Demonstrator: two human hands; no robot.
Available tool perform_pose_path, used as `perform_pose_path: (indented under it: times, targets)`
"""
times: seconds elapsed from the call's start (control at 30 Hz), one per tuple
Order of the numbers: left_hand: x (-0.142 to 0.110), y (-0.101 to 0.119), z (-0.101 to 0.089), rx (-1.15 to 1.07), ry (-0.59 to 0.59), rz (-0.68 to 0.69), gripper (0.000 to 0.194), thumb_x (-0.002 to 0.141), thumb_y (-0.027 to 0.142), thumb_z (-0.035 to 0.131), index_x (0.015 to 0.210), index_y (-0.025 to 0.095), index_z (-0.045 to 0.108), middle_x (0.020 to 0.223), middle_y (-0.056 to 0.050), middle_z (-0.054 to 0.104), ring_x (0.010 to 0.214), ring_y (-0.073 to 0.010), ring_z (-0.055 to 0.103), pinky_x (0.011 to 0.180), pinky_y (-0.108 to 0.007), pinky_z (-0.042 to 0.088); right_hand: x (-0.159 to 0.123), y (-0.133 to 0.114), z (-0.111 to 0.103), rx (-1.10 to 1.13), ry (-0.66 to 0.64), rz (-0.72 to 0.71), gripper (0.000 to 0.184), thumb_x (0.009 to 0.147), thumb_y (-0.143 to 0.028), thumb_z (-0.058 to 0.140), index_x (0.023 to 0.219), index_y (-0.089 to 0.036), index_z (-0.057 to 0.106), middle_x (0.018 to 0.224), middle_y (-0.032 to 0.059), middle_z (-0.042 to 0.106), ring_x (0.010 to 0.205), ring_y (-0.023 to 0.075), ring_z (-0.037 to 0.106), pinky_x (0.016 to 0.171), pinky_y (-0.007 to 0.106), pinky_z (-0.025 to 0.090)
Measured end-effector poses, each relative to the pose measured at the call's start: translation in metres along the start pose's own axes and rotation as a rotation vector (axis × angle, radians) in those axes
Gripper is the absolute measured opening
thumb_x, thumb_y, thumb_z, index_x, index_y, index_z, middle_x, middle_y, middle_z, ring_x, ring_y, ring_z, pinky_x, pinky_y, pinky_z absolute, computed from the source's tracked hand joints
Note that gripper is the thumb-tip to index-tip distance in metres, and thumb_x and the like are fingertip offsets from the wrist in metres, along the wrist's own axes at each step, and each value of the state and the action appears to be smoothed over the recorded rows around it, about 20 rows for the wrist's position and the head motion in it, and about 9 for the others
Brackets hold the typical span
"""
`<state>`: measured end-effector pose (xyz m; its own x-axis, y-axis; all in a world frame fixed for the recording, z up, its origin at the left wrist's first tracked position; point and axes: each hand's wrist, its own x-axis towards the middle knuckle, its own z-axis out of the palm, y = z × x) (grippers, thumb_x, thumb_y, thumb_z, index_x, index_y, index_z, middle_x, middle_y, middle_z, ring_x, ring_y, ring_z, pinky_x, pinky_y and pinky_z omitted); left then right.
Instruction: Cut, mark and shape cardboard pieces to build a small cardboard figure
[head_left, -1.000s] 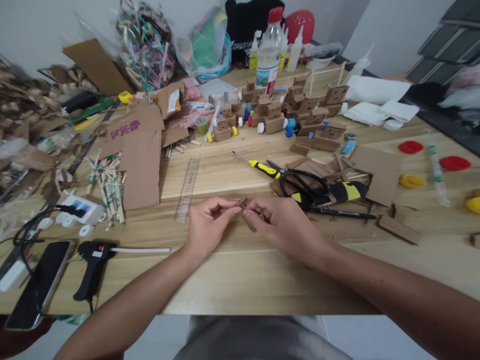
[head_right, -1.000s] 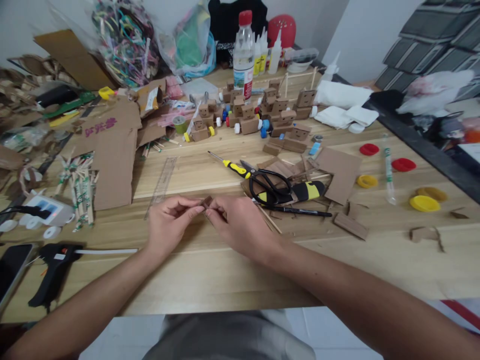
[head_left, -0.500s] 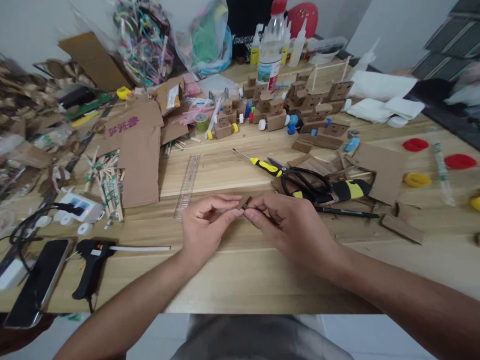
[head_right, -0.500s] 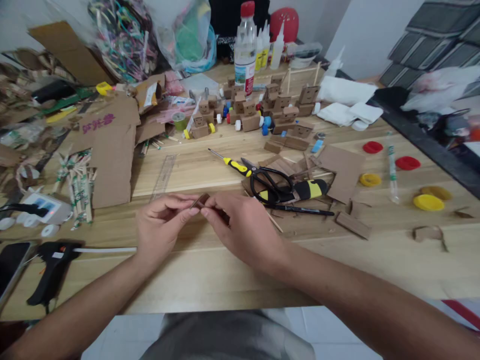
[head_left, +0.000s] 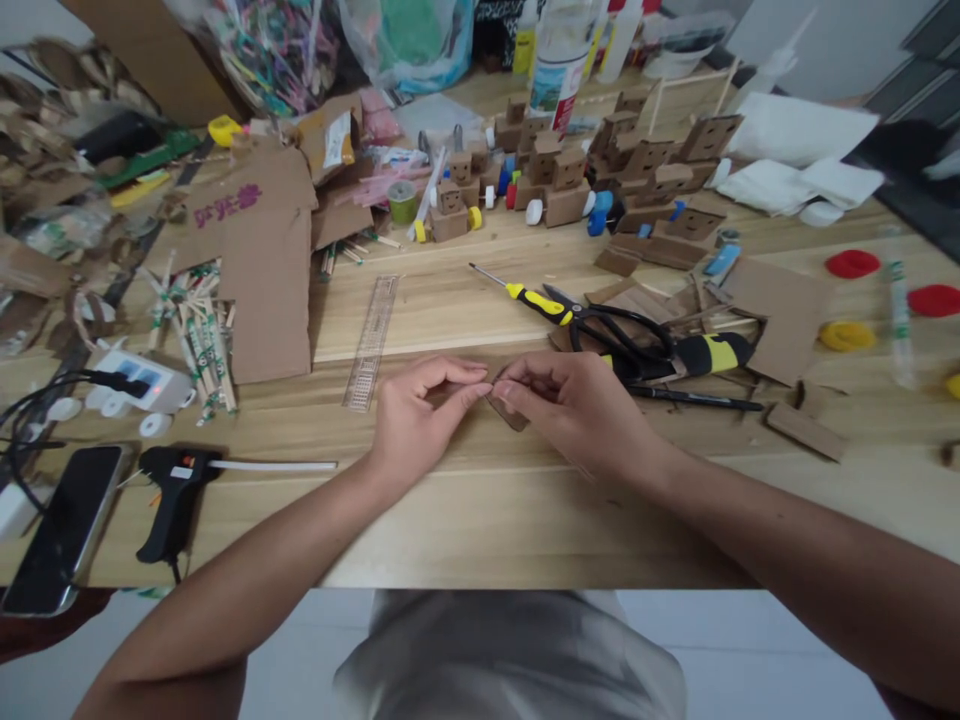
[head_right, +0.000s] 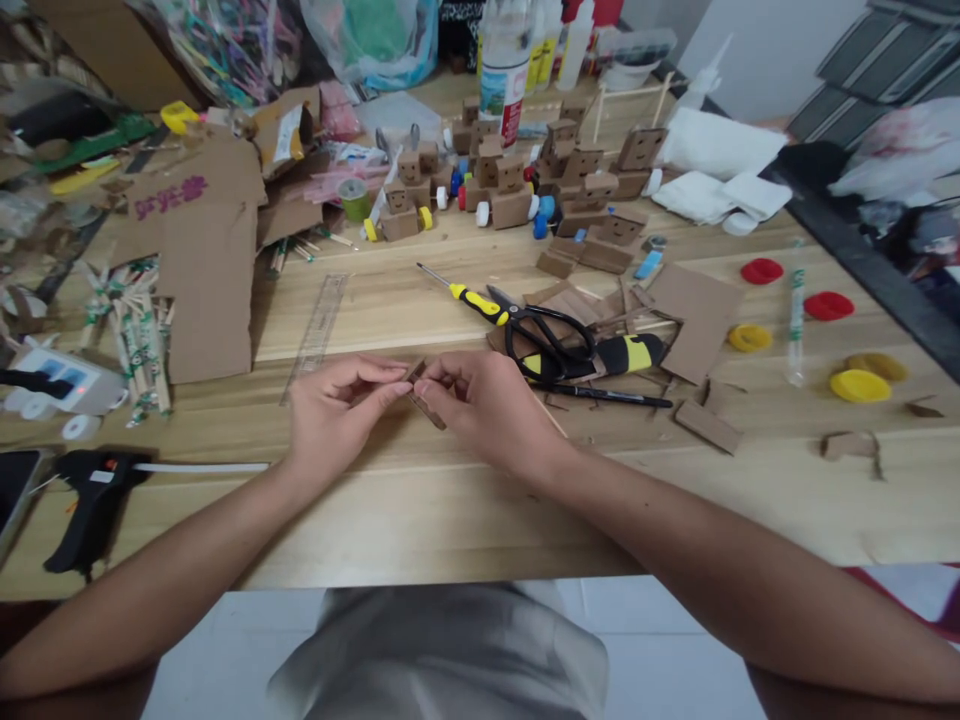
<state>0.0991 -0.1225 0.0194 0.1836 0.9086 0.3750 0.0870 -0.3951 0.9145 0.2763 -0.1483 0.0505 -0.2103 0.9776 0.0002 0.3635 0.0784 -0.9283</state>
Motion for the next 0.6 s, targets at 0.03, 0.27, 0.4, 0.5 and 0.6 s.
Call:
perform_pose_path:
  times: [0.03, 0.27, 0.4, 0.5, 0.6]
  targets:
    - [-0.0004, 0.0, 0.0, -0.013, -0.001, -0.007, 0.01, 0.079, 0.031, 0.084, 0.075, 0.023, 0.079, 0.081, -0.004, 0.082, 0.076, -0.0172, 0.078, 0.071, -0.028, 0.063, -0.0007, -0.0007, 0.0007, 0.008, 0.003, -0.002, 0.028, 0.088, -0.032, 0.054, 0.063, -0.019, 0.06, 0.056, -0.0018, 0.056, 0.054, 0.0109, 0.045, 0.053, 0.026, 0.034]
    - [-0.0011, 0.0022, -0.0019, 0.038, -0.033, 0.03, 0.014, 0.082, 0.035, 0.083, 0.075, 0.024, 0.079, 0.082, -0.005, 0.082, 0.079, -0.0189, 0.078, 0.077, -0.033, 0.064, -0.0027, -0.002, 0.0025, 0.036, 0.015, -0.026, 0.028, 0.088, -0.035, 0.056, 0.064, -0.02, 0.058, 0.055, -0.0042, 0.05, 0.053, 0.01, 0.041, 0.052, 0.026, 0.03]
    - [-0.0015, 0.003, -0.0019, 0.019, -0.039, 0.053, 0.012, 0.082, 0.032, 0.083, 0.075, 0.024, 0.08, 0.081, -0.004, 0.082, 0.078, -0.0182, 0.078, 0.076, -0.032, 0.064, -0.0054, -0.0016, 0.002, -0.012, 0.03, -0.063, 0.029, 0.09, -0.033, 0.056, 0.065, -0.02, 0.058, 0.055, -0.0046, 0.05, 0.053, 0.0097, 0.039, 0.051, 0.026, 0.029]
    - [-0.0022, 0.0028, -0.0017, 0.017, -0.035, 0.042, 0.012, 0.082, 0.034, 0.083, 0.076, 0.024, 0.08, 0.083, -0.005, 0.082, 0.08, -0.0188, 0.078, 0.078, -0.032, 0.064, -0.0065, -0.0016, 0.0009, -0.04, 0.044, -0.085, 0.027, 0.091, -0.03, 0.056, 0.067, -0.019, 0.06, 0.056, -0.005, 0.051, 0.053, 0.0098, 0.039, 0.052, 0.026, 0.029]
    - [-0.0027, 0.0037, -0.0022, 0.04, -0.026, 0.062, 0.01, 0.082, 0.033, 0.083, 0.078, 0.025, 0.081, 0.087, -0.005, 0.083, 0.082, -0.0186, 0.078, 0.08, -0.032, 0.064, -0.006, -0.0012, -0.0007, -0.053, 0.041, -0.092, 0.026, 0.092, -0.029, 0.056, 0.069, -0.019, 0.061, 0.058, -0.0047, 0.052, 0.054, 0.0101, 0.04, 0.054, 0.026, 0.031]
